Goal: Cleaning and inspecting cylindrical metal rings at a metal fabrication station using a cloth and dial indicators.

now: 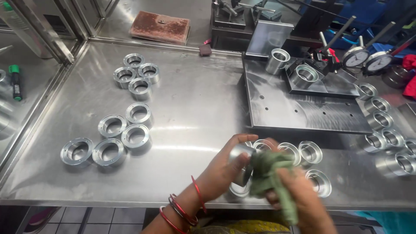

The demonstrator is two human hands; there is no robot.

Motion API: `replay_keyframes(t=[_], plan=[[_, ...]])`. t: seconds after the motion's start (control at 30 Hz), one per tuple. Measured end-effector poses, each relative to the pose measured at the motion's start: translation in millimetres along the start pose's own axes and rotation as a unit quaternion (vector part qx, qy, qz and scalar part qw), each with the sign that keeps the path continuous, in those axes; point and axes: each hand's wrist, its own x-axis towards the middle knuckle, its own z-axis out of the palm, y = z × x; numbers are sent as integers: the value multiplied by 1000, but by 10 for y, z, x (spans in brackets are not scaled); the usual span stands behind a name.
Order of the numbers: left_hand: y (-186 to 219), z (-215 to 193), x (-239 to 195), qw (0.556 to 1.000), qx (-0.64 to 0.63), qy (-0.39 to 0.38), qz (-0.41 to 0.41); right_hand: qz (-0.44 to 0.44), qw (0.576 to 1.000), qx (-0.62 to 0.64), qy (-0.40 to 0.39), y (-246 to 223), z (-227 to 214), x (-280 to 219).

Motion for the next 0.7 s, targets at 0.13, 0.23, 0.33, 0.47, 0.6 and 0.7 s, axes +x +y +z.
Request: replay_keyframes(t=[0.13,0.23,0.33,0.47,0.6,0.7], plan=[[-20,218,-64,948,278,85,131,138,981,-85,-105,724,-86,256],[-4,279,-72,935,340,74,67,97,995,-36,-5,165,563,330],[-215,145,-54,954,265,127,-59,-140,893,-427,8,-17,704,382],[-439,-229,-75,963,209,166,-43,-161,807,-564,72,-141,488,336],[-184,-548,-125,796,571,180,-91,-202,746,-624,113,-168,176,335],[-242,-661,-65,709,672,194,-90,-190,713,-668,100,-54,25,327]])
